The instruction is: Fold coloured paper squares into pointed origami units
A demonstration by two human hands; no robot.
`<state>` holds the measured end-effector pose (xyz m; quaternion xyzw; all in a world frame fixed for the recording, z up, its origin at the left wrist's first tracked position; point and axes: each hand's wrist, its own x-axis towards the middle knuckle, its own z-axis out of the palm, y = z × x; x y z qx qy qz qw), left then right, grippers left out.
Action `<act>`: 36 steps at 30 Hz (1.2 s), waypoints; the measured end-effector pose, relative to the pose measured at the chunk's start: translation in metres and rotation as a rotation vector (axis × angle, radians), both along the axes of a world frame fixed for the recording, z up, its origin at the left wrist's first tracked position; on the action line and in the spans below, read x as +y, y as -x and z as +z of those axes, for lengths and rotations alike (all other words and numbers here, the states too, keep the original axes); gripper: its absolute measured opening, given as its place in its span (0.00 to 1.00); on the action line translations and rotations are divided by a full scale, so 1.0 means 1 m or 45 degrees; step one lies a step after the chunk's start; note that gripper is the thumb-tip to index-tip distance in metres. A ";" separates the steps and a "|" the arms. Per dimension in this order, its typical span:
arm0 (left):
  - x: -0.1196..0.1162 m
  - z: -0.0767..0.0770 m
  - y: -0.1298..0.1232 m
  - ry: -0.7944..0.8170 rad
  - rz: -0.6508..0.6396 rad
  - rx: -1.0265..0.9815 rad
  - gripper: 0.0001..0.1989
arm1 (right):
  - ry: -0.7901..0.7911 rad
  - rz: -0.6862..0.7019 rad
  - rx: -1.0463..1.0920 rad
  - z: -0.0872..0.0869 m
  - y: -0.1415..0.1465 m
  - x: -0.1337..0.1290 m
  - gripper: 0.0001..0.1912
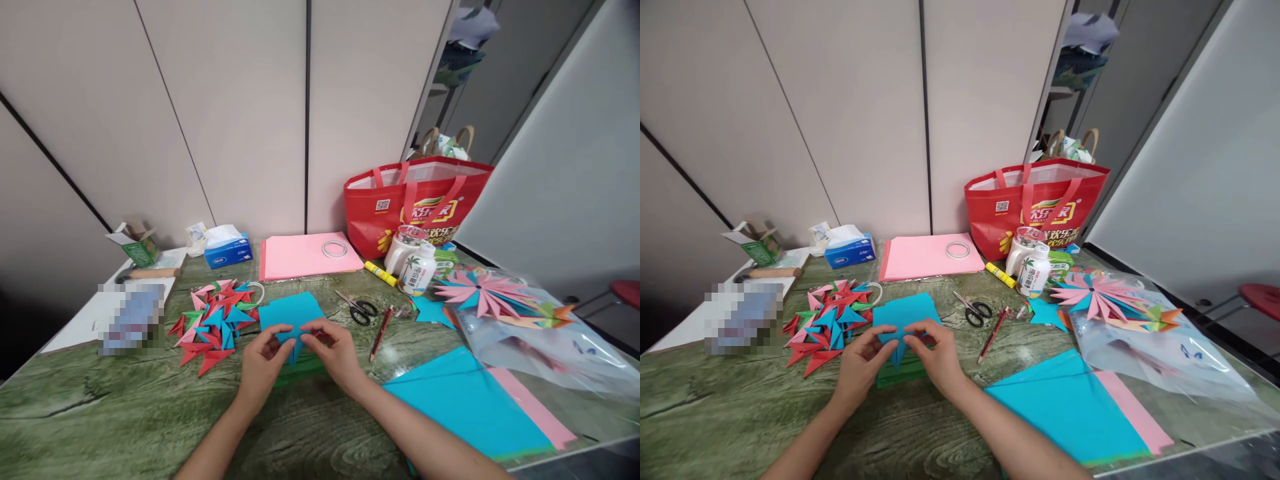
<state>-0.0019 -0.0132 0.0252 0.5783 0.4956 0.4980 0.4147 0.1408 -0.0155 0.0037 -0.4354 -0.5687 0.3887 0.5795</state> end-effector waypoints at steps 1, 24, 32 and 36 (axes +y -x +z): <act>0.000 0.001 0.000 0.011 -0.004 -0.023 0.09 | 0.005 -0.011 -0.008 0.000 0.000 0.000 0.06; 0.000 -0.010 0.002 -0.342 0.158 0.083 0.15 | -0.475 -0.149 -0.265 0.005 0.000 -0.008 0.04; 0.000 -0.001 -0.001 0.059 0.020 -0.199 0.16 | -0.509 -0.138 -0.342 0.005 0.001 -0.008 0.03; -0.001 -0.001 -0.001 0.076 -0.014 -0.236 0.15 | -0.323 -0.078 -0.169 0.000 0.003 -0.006 0.03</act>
